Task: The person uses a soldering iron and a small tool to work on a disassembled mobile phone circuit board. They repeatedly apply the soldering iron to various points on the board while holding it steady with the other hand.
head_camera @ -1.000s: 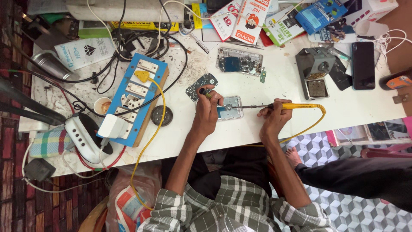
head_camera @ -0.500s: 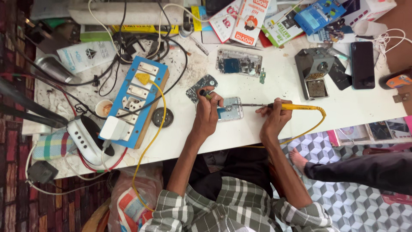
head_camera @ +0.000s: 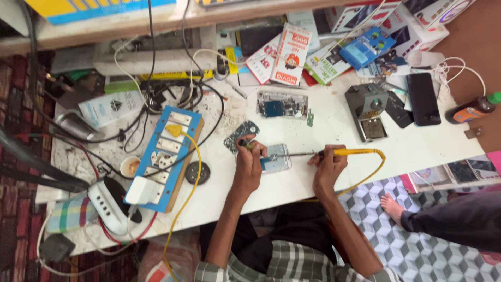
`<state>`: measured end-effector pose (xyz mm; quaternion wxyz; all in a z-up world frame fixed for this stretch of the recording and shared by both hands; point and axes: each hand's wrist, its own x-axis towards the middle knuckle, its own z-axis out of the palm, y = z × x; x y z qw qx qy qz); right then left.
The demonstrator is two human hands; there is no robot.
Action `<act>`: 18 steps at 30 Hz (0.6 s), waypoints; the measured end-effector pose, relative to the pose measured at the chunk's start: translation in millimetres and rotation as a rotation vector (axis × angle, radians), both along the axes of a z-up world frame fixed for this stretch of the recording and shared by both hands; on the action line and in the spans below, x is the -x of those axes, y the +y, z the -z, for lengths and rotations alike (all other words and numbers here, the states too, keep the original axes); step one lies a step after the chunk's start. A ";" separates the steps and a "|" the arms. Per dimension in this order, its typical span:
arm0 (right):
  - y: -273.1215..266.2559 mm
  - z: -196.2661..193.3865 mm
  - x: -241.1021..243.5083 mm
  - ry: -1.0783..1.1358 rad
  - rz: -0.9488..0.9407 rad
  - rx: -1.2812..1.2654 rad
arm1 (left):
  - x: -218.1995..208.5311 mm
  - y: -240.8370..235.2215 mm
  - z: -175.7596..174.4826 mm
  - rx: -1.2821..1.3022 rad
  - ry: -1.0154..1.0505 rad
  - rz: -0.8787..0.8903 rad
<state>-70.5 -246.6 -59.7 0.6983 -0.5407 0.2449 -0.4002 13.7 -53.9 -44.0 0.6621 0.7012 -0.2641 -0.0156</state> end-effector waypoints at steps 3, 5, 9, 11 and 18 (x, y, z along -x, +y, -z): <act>-0.5 -2.4 1.3 0.010 0.021 -0.094 | -4.4 -2.6 0.0 0.014 -0.082 -0.014; 0.8 -1.8 5.3 0.028 0.030 -0.099 | -0.9 -0.7 2.1 -0.009 0.117 0.030; 0.9 -6.0 4.0 0.075 0.018 -0.072 | -1.6 -3.9 0.3 0.014 0.133 0.025; 2.6 -6.4 4.1 0.067 0.010 -0.065 | -2.9 -4.6 1.2 0.005 0.146 0.030; 4.8 -15.2 4.6 0.124 -0.033 -0.019 | -1.9 -5.0 0.3 0.003 0.144 0.021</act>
